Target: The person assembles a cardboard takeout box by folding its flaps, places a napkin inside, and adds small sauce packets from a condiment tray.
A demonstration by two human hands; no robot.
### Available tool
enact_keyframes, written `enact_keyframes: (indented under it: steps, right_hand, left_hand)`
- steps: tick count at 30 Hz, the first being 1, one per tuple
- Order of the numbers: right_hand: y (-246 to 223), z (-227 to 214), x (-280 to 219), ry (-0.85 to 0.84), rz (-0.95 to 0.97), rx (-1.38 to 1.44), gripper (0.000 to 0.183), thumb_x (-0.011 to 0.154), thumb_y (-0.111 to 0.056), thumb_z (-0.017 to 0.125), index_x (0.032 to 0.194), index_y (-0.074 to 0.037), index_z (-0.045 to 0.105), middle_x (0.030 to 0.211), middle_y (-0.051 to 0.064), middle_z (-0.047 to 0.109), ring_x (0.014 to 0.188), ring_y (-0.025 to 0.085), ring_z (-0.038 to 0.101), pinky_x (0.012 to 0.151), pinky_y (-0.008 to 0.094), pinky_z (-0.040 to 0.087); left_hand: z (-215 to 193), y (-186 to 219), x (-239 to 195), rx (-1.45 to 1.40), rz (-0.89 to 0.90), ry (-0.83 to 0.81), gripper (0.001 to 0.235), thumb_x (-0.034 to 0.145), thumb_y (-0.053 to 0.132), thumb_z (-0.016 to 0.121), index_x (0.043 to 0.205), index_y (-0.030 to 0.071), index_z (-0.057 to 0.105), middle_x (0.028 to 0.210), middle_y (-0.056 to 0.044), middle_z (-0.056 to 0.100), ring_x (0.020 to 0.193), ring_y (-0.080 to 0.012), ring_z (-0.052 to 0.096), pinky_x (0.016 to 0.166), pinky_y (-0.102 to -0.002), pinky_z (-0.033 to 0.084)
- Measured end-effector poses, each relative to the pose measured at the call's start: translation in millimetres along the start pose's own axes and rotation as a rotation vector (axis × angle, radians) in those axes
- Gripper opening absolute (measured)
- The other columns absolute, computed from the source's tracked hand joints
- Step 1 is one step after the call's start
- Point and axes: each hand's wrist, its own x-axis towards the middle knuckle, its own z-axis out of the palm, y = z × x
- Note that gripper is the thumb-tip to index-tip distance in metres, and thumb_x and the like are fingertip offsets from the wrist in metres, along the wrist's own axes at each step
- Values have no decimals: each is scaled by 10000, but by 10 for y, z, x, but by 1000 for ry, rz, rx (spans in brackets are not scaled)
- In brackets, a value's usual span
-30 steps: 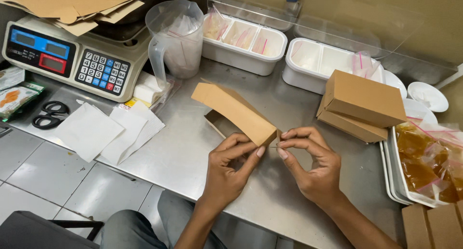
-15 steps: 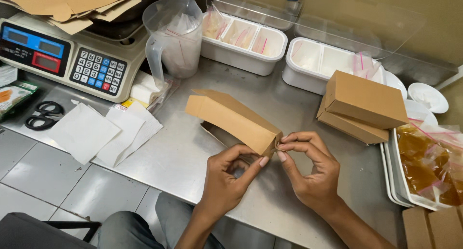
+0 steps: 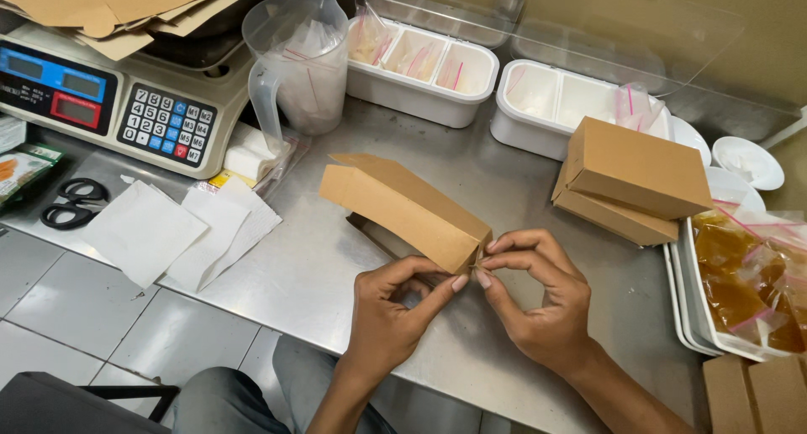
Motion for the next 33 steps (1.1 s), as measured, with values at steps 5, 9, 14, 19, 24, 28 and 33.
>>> enact_keyframes:
  steps: [5,9,14,19,24,28,33]
  right_hand:
    - [-26,2,6,-9,0,-4,44,873,-63,781,911,-52,761,1003,100,685,927,193,712,896,304,575]
    - [-56,11,27,-6,-33,-2,66,861,-46,799,923,-42,776,974,95,694,888,181,719,858,279,594]
    - [-61,17,27,-45,-76,36,134,885,-2,746,1019,-11,750,1008,143,746,963,246,765,911,318,626]
    - [-76,38,38,-23,-82,67,106,866,33,760,965,2,741,979,146,759,951,256,786,909,325,649]
    - [-71,59,28,-17,-106,27,107,850,31,784,947,-7,759,946,131,749,891,222,772,846,285,638]
    - [-55,65,13,-17,-95,46,109,856,30,778,958,-5,766,953,133,747,894,225,771,837,281,638]
    - [0,79,-17,-9,-91,45,123,847,43,784,958,-10,768,946,131,743,871,216,766,817,269,636]
  left_hand:
    - [5,9,8,-2,36,11,122,841,118,845,926,60,780,870,-36,819,719,-65,722,622,-180,597]
    - [1,49,6,-14,-21,14,100,829,126,844,880,65,785,853,-56,836,766,-99,796,640,-196,639]
    - [4,46,-5,-50,-19,57,95,825,89,850,872,41,783,850,-77,829,731,-107,782,625,-193,648]
    - [-6,45,-3,-58,-17,44,87,831,90,841,877,43,782,832,-76,829,729,-113,793,615,-201,648]
    - [-10,70,8,-64,-10,17,65,842,53,827,893,53,787,817,-79,827,745,-121,811,622,-198,655]
    - [-25,95,18,-21,28,2,66,850,64,820,907,58,789,817,-73,819,739,-118,809,624,-203,661]
    - [-25,98,24,52,77,4,81,855,87,815,934,72,811,836,-32,802,729,-56,720,622,-192,652]
